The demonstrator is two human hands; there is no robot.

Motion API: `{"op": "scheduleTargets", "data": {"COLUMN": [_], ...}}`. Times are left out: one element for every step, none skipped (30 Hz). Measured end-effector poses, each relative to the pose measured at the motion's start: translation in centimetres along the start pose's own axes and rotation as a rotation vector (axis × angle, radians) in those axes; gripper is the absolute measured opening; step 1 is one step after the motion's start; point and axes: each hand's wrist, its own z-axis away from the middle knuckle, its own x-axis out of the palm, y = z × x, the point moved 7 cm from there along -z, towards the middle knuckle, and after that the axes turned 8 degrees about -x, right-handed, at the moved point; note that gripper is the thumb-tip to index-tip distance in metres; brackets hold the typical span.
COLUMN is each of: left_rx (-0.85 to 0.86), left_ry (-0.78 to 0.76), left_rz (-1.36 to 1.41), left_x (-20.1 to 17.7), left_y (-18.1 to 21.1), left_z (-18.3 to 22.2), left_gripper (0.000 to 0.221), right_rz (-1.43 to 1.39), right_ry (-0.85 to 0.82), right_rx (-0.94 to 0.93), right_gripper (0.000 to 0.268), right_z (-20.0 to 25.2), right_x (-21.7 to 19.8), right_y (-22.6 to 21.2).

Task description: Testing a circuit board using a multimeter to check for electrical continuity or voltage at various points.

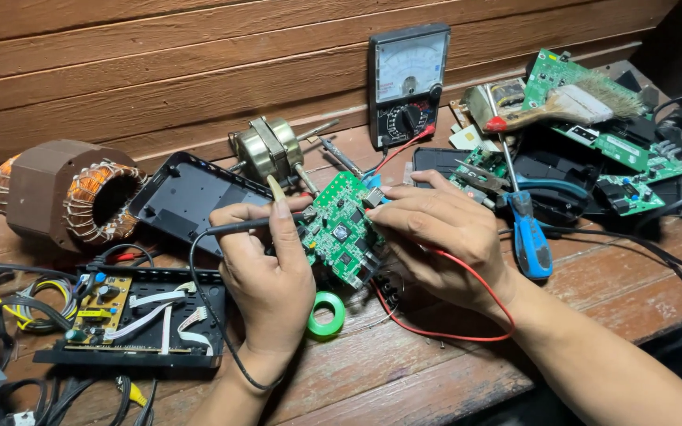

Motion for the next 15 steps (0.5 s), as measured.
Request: {"op": "scheduleTargets", "data": {"left_rx": [0.0, 0.014, 0.028, 0.03, 0.033, 0.035, 0.037, 0.027, 0.017, 0.017, 0.031, 0.048, 0.05, 0.061, 0.072], "left_ry": [-0.002, -0.003, -0.003, -0.008, 0.001, 0.005, -0.005, -0.005, -0.005, -0.018, -0.023, -0.025, -0.034, -0.028, -0.021], "left_rz": [0.001, 0.003, 0.006, 0.006, -0.007, -0.013, -0.006, -0.018, -0.029, -0.022, -0.005, 0.015, 0.025, 0.008, -0.01], "left_x": [0.08, 0.04, 0.0, -0.05, -0.15, -0.03, -0.05, -0.1, -0.11, -0.07, -0.07, -0.03, -0.01, -0.07, -0.12], "left_y": [-0.04, 0.06, 0.2, 0.19, 0.2, 0.23, 0.31, 0.3, 0.28, 0.24, 0.3, 0.36, 0.26, 0.23, 0.2], "left_z": [-0.04, -0.02, 0.03, -0.03, -0.07, -0.08, -0.13, -0.13, -0.13, -0.11, -0.07, -0.12, -0.14, -0.09, -0.04], "left_gripper": [0.014, 0.014, 0.013, 0.013, 0.013, 0.014, 0.014, 0.014, 0.015, 0.015, 0.015, 0.014, 0.014, 0.015, 0.015], "right_rz": [0.001, 0.001, 0.001, 0.004, 0.001, 0.005, 0.015, 0.011, 0.008, 0.018, -0.002, -0.021, -0.007, 0.005, 0.016], "right_ry": [0.0, 0.006, 0.012, 0.014, 0.019, 0.021, 0.021, 0.034, 0.048, 0.046, 0.055, 0.064, 0.063, 0.068, 0.072], "right_rx": [0.002, -0.001, -0.004, -0.001, -0.001, 0.003, 0.009, 0.013, 0.016, 0.025, 0.021, 0.012, 0.017, 0.007, -0.004], "right_gripper": [0.013, 0.013, 0.012, 0.012, 0.013, 0.014, 0.014, 0.014, 0.013, 0.013, 0.013, 0.012, 0.012, 0.012, 0.011], "right_z": [-0.09, -0.16, -0.23, -0.18, -0.12, 0.04, 0.03, 0.09, 0.18, 0.13, 0.07, -0.07, -0.12, -0.03, 0.06], "right_x": [-0.05, -0.11, -0.21, -0.12, -0.07, -0.19, -0.06, -0.06, -0.05, -0.05, -0.08, -0.14, -0.04, -0.01, 0.03], "right_y": [0.05, -0.05, -0.18, -0.12, -0.08, -0.02, 0.04, 0.02, 0.03, 0.02, -0.07, -0.08, 0.08, 0.02, -0.02]}}
